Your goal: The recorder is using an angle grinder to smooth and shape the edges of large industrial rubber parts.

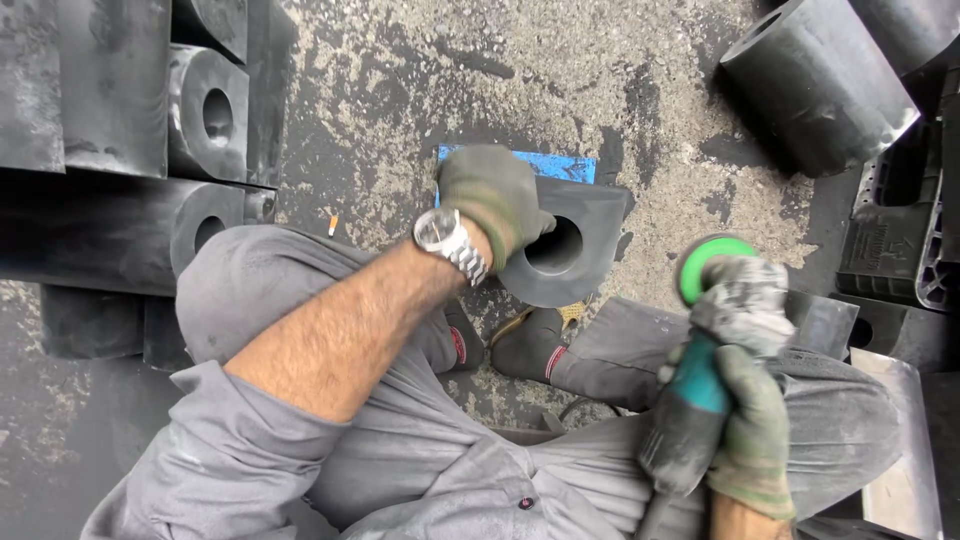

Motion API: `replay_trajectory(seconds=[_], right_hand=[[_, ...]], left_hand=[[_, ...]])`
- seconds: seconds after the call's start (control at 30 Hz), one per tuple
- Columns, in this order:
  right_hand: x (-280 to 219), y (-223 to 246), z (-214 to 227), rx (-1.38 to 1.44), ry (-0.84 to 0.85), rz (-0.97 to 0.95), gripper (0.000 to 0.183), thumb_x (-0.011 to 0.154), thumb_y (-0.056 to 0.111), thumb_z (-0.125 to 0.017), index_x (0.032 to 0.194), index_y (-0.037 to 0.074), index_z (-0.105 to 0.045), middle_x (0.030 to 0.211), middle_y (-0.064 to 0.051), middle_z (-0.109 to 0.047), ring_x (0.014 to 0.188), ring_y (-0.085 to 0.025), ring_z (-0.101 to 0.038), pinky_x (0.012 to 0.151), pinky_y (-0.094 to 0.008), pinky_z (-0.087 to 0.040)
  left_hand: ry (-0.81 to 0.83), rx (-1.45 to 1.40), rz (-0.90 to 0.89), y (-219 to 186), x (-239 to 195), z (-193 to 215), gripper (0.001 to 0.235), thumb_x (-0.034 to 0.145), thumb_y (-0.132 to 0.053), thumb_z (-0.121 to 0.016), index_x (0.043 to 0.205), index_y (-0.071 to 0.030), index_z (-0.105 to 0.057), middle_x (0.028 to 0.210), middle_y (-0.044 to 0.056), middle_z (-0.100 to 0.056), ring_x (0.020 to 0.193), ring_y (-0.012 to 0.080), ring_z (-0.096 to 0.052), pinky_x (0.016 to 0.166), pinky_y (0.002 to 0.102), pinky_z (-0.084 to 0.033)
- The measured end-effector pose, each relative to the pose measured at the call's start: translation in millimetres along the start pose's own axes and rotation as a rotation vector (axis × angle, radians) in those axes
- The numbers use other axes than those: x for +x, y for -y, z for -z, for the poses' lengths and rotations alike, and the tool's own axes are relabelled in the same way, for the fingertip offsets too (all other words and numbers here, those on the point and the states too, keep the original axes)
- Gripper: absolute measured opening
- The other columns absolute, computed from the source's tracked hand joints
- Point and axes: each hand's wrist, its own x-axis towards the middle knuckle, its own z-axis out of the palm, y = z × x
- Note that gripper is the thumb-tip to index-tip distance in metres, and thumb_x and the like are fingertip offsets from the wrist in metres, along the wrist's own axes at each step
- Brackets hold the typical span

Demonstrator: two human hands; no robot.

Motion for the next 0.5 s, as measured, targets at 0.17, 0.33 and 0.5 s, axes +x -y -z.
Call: replay_trajectory(seconds=[0.17,0.33,0.5], right_hand=[[19,-9,19,0.401,0.119,0.236,0.057,0.110,0.037,-0.061,0.147,-0.004,-0.048,0.112,-0.024,-0.068,0.095,-0.035,-0.072,0.077,-0.045,-0.061],[17,-12,4,0.478,0.134,0.209,0.055,0.111,0.036,-0.061,0.144,-0.006,-0.049,0.112,-0.024,-0.067,0.093,-0.035,-0.072,0.077,-0.045,-0.062],[11,-8,-5,0.418,0.122,0.240,0.056,0.107,0.036,-0.062,0.141,-0.007,-0.049,0.110,-0.025,-0.068,0.090,-0.033,-0.072,0.069,-0.042,-0.062]], left_hand=[[-0.291,-0.247,0.104,9,7,-24,0.059,0.072,-0.065,-0.077,0.086,-0.008,-0.080,0.080,0.014,-0.074,0.077,0.0306,-0.074,0.068,0.044,-0.059],[-0.250,-0.206,0.118,30,4,-8,0.064,0.065,-0.068,-0.080,0.089,-0.009,-0.079,0.078,0.012,-0.074,0.073,0.0282,-0.075,0.065,0.042,-0.060],[-0.367,-0.226,0.164,60,-1,-10,0.063,0.065,-0.068,-0.081,0.097,-0.013,-0.079,0.084,0.010,-0.076,0.078,0.0258,-0.074,0.071,0.041,-0.059]])
